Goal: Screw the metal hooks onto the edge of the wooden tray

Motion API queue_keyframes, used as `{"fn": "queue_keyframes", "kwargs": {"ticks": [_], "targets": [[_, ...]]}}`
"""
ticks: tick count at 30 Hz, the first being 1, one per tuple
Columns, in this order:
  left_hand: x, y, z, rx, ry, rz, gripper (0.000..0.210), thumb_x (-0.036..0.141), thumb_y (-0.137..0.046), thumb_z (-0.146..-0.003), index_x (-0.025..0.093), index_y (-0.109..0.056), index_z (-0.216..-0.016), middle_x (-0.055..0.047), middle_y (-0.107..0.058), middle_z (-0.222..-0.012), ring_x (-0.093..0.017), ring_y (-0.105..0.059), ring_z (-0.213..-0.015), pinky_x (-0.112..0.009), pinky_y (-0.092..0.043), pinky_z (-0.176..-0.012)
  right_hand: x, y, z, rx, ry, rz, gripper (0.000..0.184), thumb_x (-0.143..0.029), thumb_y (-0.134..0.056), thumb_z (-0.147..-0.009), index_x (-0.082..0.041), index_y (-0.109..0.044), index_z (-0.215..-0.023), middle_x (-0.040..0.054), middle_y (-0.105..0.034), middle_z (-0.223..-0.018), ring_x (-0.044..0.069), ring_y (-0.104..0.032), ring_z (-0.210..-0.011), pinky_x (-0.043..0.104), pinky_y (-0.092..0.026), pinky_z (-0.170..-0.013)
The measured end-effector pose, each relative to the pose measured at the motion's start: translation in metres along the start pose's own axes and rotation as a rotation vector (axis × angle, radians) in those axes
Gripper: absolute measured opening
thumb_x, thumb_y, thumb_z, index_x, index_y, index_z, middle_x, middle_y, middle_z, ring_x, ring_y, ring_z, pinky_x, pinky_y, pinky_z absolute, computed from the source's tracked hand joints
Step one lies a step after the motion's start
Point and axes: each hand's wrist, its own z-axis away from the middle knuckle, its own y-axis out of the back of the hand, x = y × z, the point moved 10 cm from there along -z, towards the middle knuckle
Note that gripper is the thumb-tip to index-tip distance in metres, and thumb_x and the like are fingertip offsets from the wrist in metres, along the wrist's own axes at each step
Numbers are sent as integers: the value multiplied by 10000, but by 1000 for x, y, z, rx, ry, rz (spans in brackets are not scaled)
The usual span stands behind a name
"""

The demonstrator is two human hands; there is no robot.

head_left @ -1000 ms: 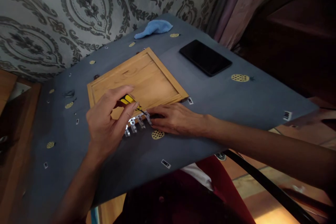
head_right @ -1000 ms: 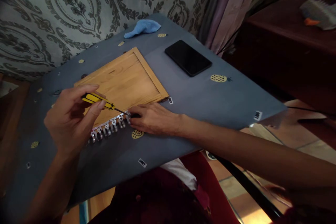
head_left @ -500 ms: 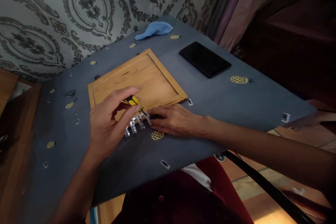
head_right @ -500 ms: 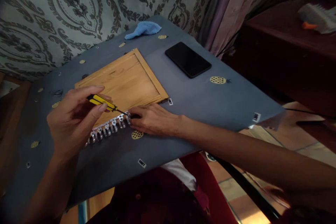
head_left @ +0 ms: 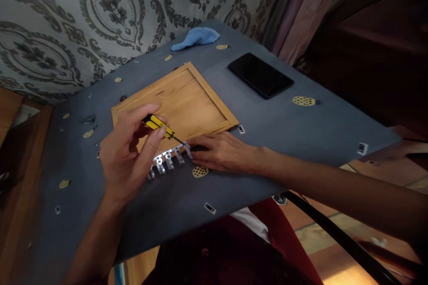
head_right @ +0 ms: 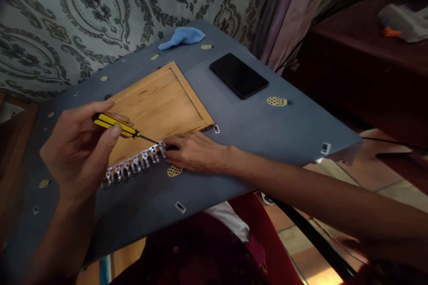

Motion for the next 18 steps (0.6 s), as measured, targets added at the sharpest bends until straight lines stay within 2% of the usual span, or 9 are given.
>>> {"fn": "queue_keyframes", "kwargs": {"ticks": [12, 18], "targets": [[-7, -14, 5, -67, 11, -18, 364, 170, -650, -926, 291, -609, -1267, 9, -691, -1108, -137, -709, -950, -269, -604, -821, -1, 0, -1, -8, 3, -5, 197, -246, -530, -994, -155, -701, -954, 113, -695, -1176, 176, -677, -860, 286, -491, -629], [0, -14, 4, -78, -71, -157, 375, 180, -659, -922, 273, -596, -1280, -9, -700, -1151, -138, -714, -929, -271, -599, -820, -1, -1, 0, -24, 6, 0, 239, -262, -494, -1014, -154, -699, -956, 118, -696, -1171, 183, -674, -880, 301, -503, -654]]}}
